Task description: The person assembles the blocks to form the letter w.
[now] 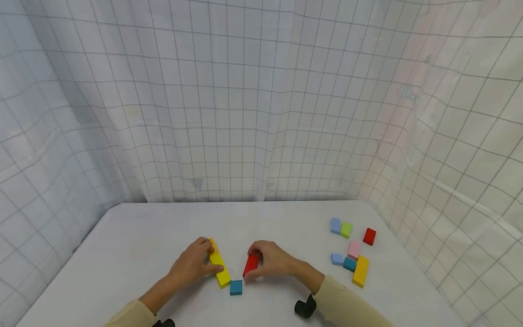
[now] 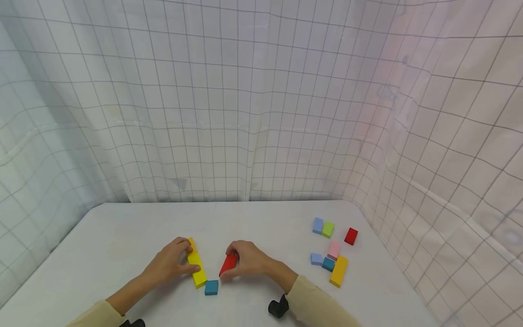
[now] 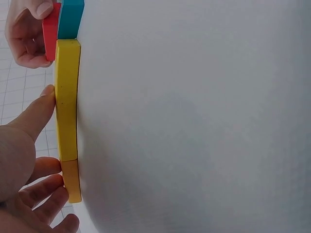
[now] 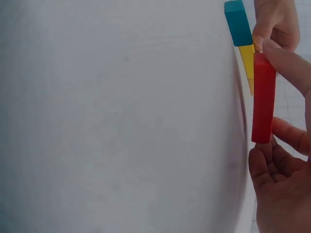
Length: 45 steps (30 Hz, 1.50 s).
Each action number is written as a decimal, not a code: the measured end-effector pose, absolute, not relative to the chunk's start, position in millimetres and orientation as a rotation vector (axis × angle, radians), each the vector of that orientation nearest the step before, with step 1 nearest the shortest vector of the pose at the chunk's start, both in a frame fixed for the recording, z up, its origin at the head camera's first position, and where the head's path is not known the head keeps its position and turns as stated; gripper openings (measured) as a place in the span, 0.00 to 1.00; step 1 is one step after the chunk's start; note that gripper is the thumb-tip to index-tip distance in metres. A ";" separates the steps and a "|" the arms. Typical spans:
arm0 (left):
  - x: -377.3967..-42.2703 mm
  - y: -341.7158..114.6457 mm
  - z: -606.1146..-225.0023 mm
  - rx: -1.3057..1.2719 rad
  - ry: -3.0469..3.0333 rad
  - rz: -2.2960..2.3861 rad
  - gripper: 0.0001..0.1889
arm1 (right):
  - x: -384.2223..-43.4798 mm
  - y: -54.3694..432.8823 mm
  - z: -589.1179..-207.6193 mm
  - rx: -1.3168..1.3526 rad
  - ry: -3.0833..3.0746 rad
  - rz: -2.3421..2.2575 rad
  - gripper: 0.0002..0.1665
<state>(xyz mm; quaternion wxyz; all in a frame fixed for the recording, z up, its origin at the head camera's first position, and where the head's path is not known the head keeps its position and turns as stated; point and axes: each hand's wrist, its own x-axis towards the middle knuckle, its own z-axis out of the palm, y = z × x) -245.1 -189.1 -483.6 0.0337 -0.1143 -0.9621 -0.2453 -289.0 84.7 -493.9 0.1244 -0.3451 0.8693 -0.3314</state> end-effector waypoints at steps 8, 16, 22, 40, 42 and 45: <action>-246.2 -188.0 -483.3 -0.341 -2.960 -0.751 0.30 | -288.5 82.8 -492.3 -1.021 2.546 -0.902 0.33; -246.3 -188.7 -484.7 -0.361 -2.955 -0.746 0.29 | -288.9 89.5 -487.3 -0.936 2.525 -0.913 0.25; -246.4 -187.9 -484.2 -0.356 -2.949 -0.739 0.29 | -289.3 90.4 -487.0 -0.955 2.530 -0.901 0.20; -244.9 -189.0 -483.6 -0.353 -2.948 -0.762 0.28 | -286.3 90.7 -488.9 -0.993 2.518 -0.923 0.19; -245.0 -189.1 -483.6 -0.353 -2.950 -0.757 0.28 | -286.0 90.6 -488.9 -1.004 2.520 -0.926 0.19; -245.2 -188.8 -483.2 -0.356 -2.950 -0.753 0.28 | -285.9 90.9 -489.0 -1.011 2.517 -0.932 0.19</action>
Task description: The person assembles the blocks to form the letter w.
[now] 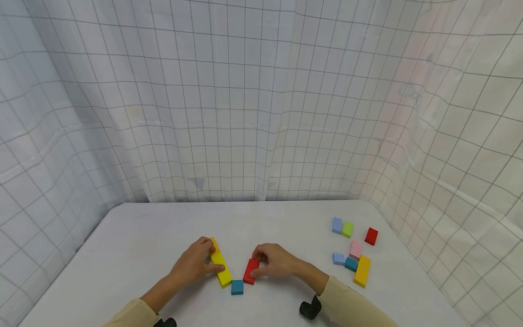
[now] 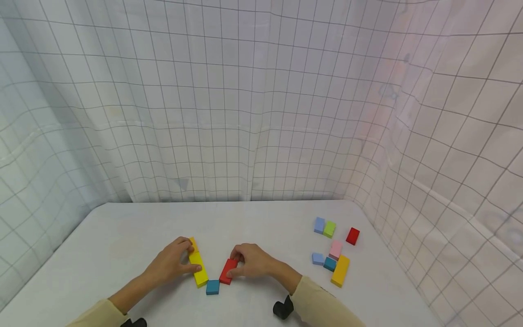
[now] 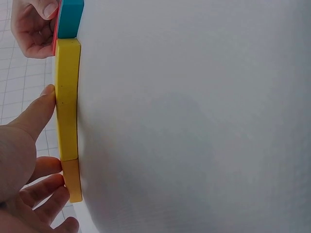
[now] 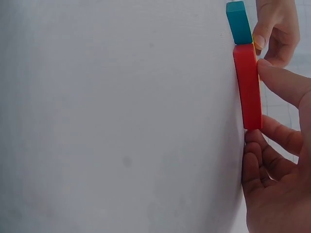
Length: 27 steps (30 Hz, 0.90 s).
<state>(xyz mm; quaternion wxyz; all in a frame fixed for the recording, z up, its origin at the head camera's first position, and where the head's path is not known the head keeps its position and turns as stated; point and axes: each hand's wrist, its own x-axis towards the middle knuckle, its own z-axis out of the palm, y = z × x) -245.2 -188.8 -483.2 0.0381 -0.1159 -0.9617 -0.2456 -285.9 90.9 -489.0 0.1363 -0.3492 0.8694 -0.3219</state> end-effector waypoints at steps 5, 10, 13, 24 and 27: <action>-244.3 -188.7 -482.0 -0.360 -2.946 -0.756 0.28 | -286.7 91.1 -489.9 -1.012 2.515 -0.934 0.19; -243.3 -188.4 -481.0 -0.357 -2.945 -0.759 0.28 | -285.8 91.9 -489.3 -1.018 2.507 -0.938 0.19; -243.4 -188.1 -481.1 -0.354 -2.949 -0.759 0.28 | -284.5 93.5 -487.3 -1.012 2.499 -0.937 0.20; -241.9 -189.1 -480.9 -0.365 -2.934 -0.778 0.26 | -288.5 111.2 -479.8 -1.020 2.503 -0.933 0.22; -243.7 -187.9 -480.6 -0.370 -2.935 -0.768 0.26 | -290.6 120.8 -475.9 -1.015 2.518 -0.943 0.22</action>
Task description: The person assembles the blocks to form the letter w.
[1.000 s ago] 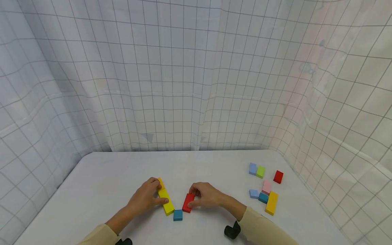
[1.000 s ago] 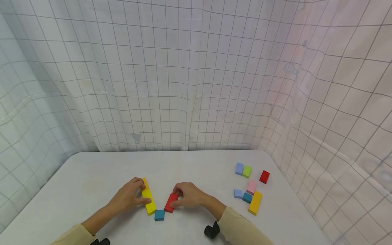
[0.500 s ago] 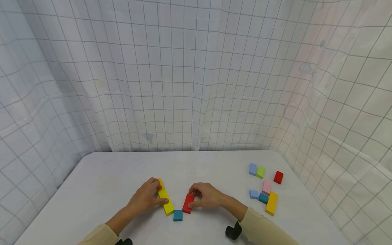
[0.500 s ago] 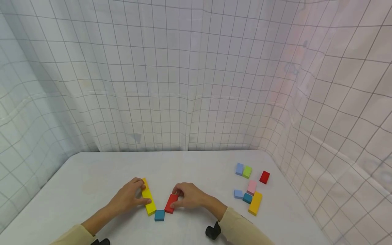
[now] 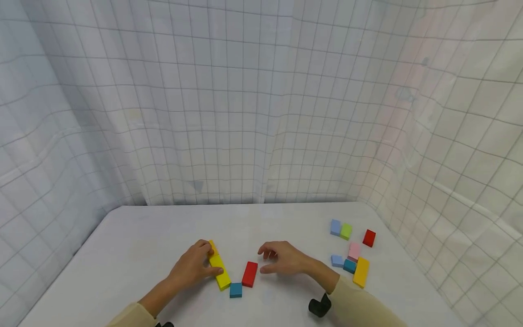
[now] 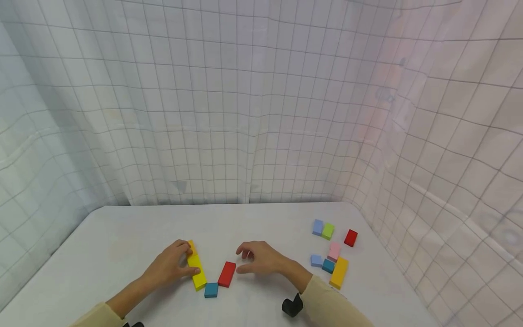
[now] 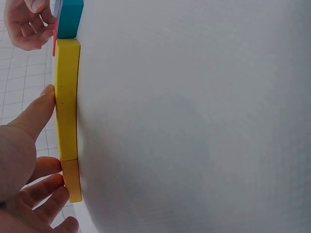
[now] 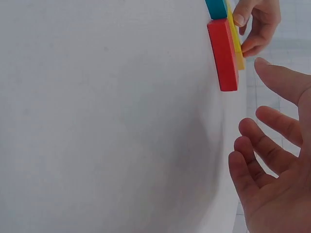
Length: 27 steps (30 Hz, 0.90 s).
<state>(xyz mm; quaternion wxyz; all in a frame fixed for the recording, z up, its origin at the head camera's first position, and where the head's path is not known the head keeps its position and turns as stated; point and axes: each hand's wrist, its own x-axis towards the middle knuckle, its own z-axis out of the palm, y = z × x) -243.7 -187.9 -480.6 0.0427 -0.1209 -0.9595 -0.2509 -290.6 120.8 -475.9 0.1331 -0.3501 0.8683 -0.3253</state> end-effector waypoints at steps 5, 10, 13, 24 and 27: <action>-244.1 -188.7 -481.4 -0.380 -2.936 -0.763 0.26 | -293.5 138.1 -469.8 -1.008 2.540 -0.957 0.23; -243.9 -189.1 -480.9 -0.374 -2.938 -0.765 0.26 | -299.0 158.3 -464.8 -1.025 2.578 -0.973 0.23; -243.6 -189.3 -480.5 -0.369 -2.939 -0.761 0.26 | -302.8 171.2 -461.4 -1.026 2.604 -0.980 0.24; -243.4 -189.7 -480.7 -0.386 -2.927 -0.752 0.26 | -320.6 212.3 -457.3 -0.946 2.704 -1.002 0.24; -243.1 -189.9 -480.6 -0.393 -2.920 -0.745 0.26 | -322.8 218.9 -455.4 -0.888 2.700 -1.010 0.24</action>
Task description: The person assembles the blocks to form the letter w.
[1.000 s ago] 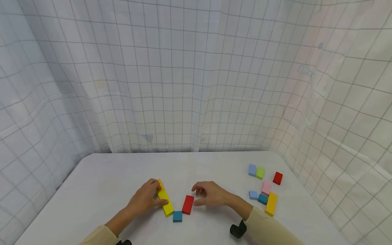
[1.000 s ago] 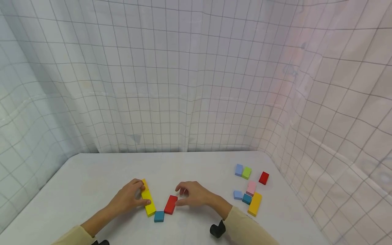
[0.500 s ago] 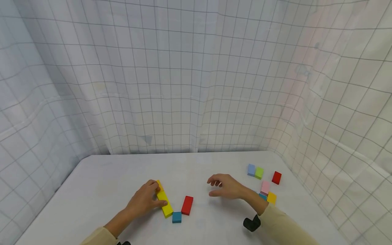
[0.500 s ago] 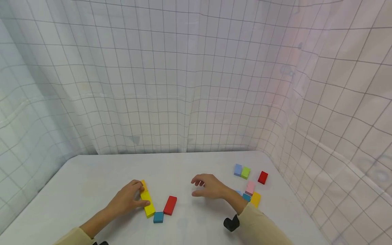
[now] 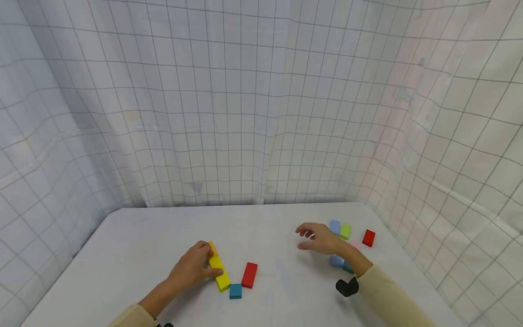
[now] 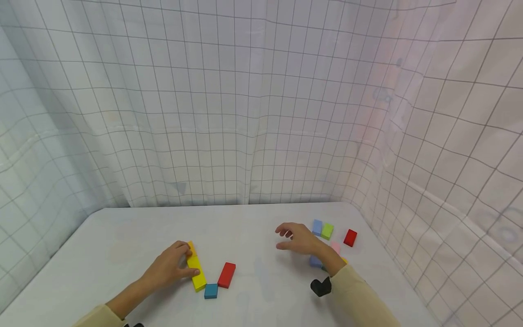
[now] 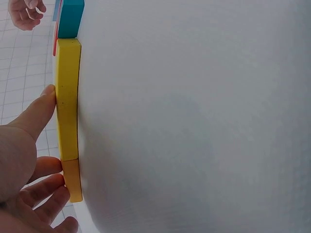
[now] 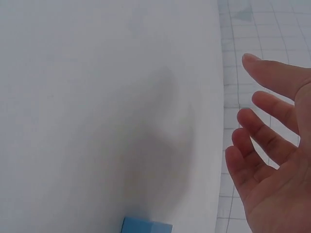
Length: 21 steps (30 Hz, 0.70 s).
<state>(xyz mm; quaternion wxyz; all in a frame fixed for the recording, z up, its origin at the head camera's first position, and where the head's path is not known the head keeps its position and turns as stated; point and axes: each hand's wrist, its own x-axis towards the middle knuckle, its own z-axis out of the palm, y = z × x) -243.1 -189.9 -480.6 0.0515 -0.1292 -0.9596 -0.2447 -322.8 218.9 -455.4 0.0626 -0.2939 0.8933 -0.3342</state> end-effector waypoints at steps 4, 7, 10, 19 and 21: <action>-243.4 -190.2 -481.6 -0.396 -2.915 -0.745 0.26 | -325.6 226.2 -454.6 -0.814 2.683 -1.030 0.25; -243.9 -190.2 -482.6 -0.392 -2.918 -0.744 0.26 | -328.3 232.0 -454.6 -0.805 2.689 -1.023 0.26; -244.0 -190.1 -483.1 -0.390 -2.918 -0.740 0.26 | -331.4 238.1 -454.8 -0.806 2.700 -1.021 0.27; -243.9 -189.4 -483.1 -0.374 -2.924 -0.737 0.26 | -340.0 254.4 -456.2 -0.789 2.737 -1.044 0.28; -243.8 -189.5 -483.0 -0.368 -2.928 -0.743 0.26 | -341.3 257.3 -456.2 -0.763 2.754 -1.042 0.27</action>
